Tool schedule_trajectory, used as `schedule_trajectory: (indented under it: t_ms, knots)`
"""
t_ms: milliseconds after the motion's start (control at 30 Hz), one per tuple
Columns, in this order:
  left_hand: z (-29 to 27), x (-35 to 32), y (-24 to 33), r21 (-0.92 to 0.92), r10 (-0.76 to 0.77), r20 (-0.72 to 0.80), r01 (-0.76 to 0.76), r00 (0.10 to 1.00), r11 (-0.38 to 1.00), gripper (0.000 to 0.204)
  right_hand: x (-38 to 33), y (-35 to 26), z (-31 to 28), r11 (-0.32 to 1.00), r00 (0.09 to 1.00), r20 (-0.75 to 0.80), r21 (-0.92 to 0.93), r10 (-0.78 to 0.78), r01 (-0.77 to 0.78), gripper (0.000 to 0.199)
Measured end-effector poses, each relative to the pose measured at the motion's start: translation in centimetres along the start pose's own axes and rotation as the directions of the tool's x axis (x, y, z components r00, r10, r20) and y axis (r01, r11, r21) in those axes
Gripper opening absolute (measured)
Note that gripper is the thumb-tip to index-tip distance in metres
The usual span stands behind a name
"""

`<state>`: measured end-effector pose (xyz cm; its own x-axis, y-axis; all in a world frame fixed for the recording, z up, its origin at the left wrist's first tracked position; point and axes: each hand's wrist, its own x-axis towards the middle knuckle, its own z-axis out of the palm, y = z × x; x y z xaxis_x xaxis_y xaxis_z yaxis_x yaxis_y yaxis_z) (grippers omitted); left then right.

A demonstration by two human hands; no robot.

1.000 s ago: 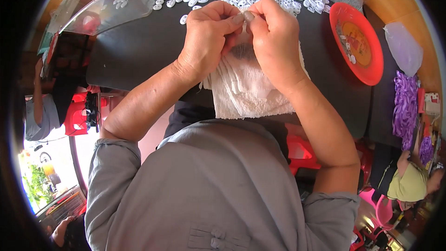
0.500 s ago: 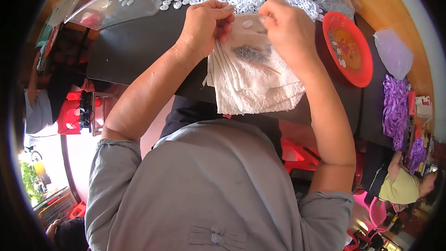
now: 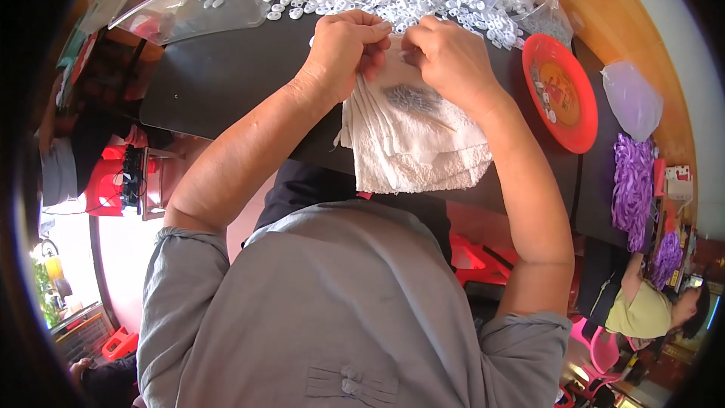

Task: Assembling small white plastic components manually on a cloth-covered workbench.

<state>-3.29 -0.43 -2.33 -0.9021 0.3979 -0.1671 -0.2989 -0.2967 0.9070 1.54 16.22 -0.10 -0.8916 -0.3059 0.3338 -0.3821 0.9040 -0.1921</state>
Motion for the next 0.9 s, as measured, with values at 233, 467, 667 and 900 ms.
schedule_trajectory:
  t_ms: [233,467,667,900]
  knots:
    - [0.0,-0.1,0.2,0.006,-0.019,-0.013,0.019,1.000,1.000,0.012,-0.3,0.0,-0.2,0.991,0.994,-0.095,0.131,0.051,-0.038,0.007]
    - [-0.1,-0.1,0.3,-0.059,-0.040,-0.038,0.037,0.999,0.998,0.010,0.9,0.3,-0.7,0.986,0.989,0.041,-0.088,-0.142,0.145,0.012]
    - [-0.1,-0.1,0.4,-0.084,-0.047,-0.024,0.045,0.999,0.995,0.009,0.9,0.0,0.4,0.992,1.000,-0.018,0.126,-0.012,0.014,0.005]
    - [0.3,-0.6,0.5,-0.037,-0.007,-0.008,0.007,1.000,0.999,0.010,-0.3,-0.2,1.2,0.981,0.983,-0.090,0.123,0.163,-0.152,0.011]
